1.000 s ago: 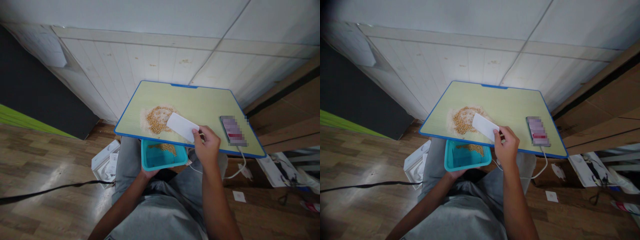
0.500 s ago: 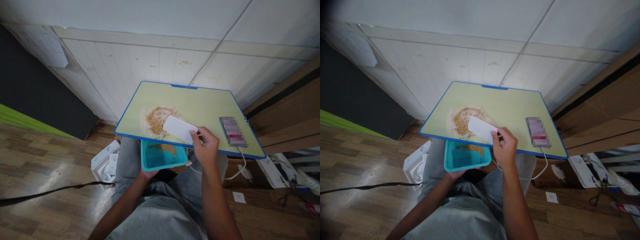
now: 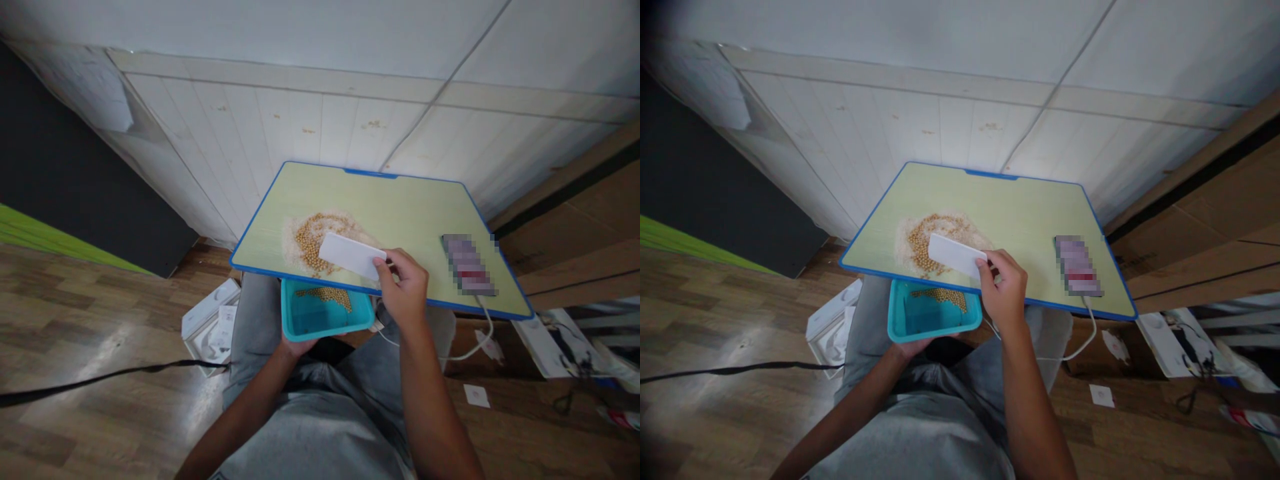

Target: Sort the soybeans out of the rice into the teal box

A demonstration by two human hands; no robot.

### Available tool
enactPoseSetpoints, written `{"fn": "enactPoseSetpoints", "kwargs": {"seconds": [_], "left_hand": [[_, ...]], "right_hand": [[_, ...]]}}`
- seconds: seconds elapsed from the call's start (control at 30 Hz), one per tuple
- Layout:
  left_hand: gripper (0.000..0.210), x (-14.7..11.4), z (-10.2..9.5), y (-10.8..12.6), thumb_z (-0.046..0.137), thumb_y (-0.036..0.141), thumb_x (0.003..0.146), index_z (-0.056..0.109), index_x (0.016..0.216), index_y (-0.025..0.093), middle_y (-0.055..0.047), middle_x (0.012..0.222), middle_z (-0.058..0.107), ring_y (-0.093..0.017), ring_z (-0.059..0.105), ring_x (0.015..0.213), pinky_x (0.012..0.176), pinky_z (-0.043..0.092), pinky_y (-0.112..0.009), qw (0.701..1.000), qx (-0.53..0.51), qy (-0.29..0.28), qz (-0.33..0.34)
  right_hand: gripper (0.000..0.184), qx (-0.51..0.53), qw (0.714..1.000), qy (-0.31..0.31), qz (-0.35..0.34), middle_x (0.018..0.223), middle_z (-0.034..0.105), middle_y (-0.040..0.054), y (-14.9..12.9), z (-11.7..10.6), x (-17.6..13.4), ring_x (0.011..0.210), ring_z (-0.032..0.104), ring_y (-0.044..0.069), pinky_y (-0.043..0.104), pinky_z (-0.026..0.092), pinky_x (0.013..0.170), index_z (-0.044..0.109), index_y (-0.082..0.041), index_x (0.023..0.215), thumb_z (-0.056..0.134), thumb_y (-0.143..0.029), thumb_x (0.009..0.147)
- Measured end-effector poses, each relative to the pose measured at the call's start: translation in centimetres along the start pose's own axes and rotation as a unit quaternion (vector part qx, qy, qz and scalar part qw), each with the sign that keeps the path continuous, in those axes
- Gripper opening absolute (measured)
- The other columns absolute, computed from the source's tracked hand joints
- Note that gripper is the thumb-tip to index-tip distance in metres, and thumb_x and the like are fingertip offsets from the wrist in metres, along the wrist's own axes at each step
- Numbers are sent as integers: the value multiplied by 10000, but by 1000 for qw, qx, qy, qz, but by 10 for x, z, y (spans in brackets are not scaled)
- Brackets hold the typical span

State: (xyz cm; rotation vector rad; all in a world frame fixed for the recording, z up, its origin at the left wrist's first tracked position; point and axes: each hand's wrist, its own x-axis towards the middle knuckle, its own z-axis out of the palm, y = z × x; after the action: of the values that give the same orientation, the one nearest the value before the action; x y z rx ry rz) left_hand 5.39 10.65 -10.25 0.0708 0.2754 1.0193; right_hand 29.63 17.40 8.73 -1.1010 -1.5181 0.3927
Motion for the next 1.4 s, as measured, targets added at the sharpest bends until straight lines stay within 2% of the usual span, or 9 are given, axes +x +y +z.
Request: {"fn": "enactPoseSetpoints", "kwargs": {"seconds": [0.1,0.23,0.37,0.57,0.8,1.03,1.17,1.27,1.4], "left_hand": [[945,-3,5,1,376,929,1207,840,1759,319,-135,1988,662,-597,328,1978,1508,185,-1034,1000,10,8,-5],[866,-8,23,1,421,958,1193,965,1565,396,-84,1844,812,-606,448,1923,1495,359,-968,997,51,56,4],[794,-10,35,2,461,900,1193,971,1523,388,-72,1829,822,-591,435,1937,1501,346,-975,993,66,101,10],[744,-10,28,1,465,841,1177,962,1490,384,-101,1736,885,-571,480,1920,1527,300,-950,989,43,141,9],[853,-7,42,-2,333,892,1193,918,1546,380,-96,1782,858,-581,560,1867,1523,329,-922,982,38,187,10],[798,-11,58,1,423,912,1168,913,1536,400,-95,1787,855,-584,569,1859,1480,409,-946,978,67,196,13],[855,-14,58,3,428,956,1158,944,1499,365,-128,1845,806,-623,489,1899,1484,348,-974,987,76,142,11],[868,-14,54,4,411,963,1158,982,1472,388,-96,1887,771,-637,423,1929,1487,297,-995,991,87,100,13],[863,-13,48,4,396,961,1163,1010,1429,417,-59,1880,779,-639,384,1947,1482,271,-1022,991,93,97,11]], "right_hand": [[293,0,1000,1,0,918,837,55,0,0,0,838,774,263,353,655,719,914,-276,1024,808,-492,1190],[319,1,1000,-13,-3,927,841,62,-1,2,1,846,779,266,361,653,726,916,-276,1033,793,-514,1207],[280,17,999,-24,-17,913,839,52,-1,1,-1,822,774,250,348,632,718,916,-270,1019,810,-459,1196],[280,12,1000,-1,-4,874,810,36,-4,-10,-7,792,740,242,343,619,705,901,-269,987,822,-455,1180],[256,-15,1000,19,15,875,800,33,-11,-19,-16,794,734,237,327,613,687,882,-266,979,806,-425,1164],[257,-9,1000,3,24,873,806,35,-9,-15,-24,785,742,237,320,612,668,890,-264,994,794,-429,1166],[246,5,1000,-6,22,884,808,33,-8,-12,-27,794,751,237,323,615,680,898,-270,1011,792,-416,1179],[290,10,999,-7,32,890,810,42,-6,-10,-28,806,753,246,335,626,684,895,-271,1005,803,-477,1188],[383,13,999,-9,52,898,813,51,-2,-8,-28,828,754,261,352,638,698,893,-271,1017,817,-603,1191]]}}
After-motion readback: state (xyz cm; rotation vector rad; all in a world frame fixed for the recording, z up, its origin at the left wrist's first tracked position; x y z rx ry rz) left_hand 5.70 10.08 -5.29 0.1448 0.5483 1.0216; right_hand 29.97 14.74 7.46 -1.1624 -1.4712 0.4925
